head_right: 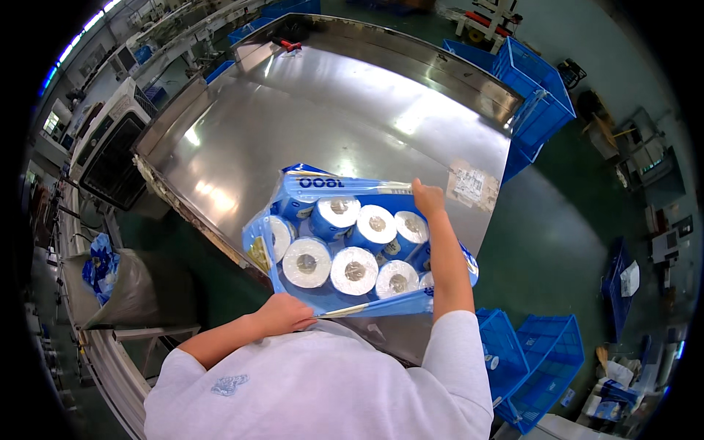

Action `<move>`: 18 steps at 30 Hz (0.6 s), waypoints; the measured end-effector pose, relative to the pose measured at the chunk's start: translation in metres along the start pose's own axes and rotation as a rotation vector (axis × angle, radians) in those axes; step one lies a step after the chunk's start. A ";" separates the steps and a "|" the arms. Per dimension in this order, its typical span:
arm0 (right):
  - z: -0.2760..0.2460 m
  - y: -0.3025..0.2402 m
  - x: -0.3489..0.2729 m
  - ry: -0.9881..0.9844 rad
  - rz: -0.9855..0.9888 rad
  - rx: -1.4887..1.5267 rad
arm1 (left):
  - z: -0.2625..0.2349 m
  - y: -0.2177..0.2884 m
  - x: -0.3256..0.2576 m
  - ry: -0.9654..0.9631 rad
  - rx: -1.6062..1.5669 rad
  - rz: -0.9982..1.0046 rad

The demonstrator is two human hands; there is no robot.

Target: The person unpacks multi-roll toilet paper packages from blue crates, opens the plastic wrap, and places individual rolls onto a conveyor belt. The person repeats this process for multiple packages, discarding empty plastic wrappers into a nearby bin.

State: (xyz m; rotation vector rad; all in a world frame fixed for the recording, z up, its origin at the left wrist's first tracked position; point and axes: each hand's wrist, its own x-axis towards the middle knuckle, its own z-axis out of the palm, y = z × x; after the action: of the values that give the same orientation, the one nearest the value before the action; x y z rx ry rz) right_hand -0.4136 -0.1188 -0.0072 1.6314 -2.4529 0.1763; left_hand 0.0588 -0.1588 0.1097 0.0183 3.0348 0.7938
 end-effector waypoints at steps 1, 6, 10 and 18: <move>0.001 -0.003 0.009 -0.001 -0.009 -0.008 | 0.001 -0.005 -0.005 -0.002 0.004 0.006; 0.027 -0.040 0.013 -0.080 -0.017 -0.037 | 0.023 -0.084 -0.015 -0.066 -0.035 -0.169; 0.047 -0.084 -0.028 -0.407 0.088 0.034 | 0.067 -0.138 0.005 -0.238 0.080 -0.317; -0.013 -0.188 -0.137 -0.267 -0.042 0.197 | 0.092 -0.147 0.085 -0.078 0.206 0.094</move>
State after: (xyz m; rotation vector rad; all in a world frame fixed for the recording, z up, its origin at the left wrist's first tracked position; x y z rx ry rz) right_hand -0.1876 -0.0657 -0.0261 1.8973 -2.6657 0.2124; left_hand -0.0267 -0.2405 -0.0428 0.1888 3.0452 0.4679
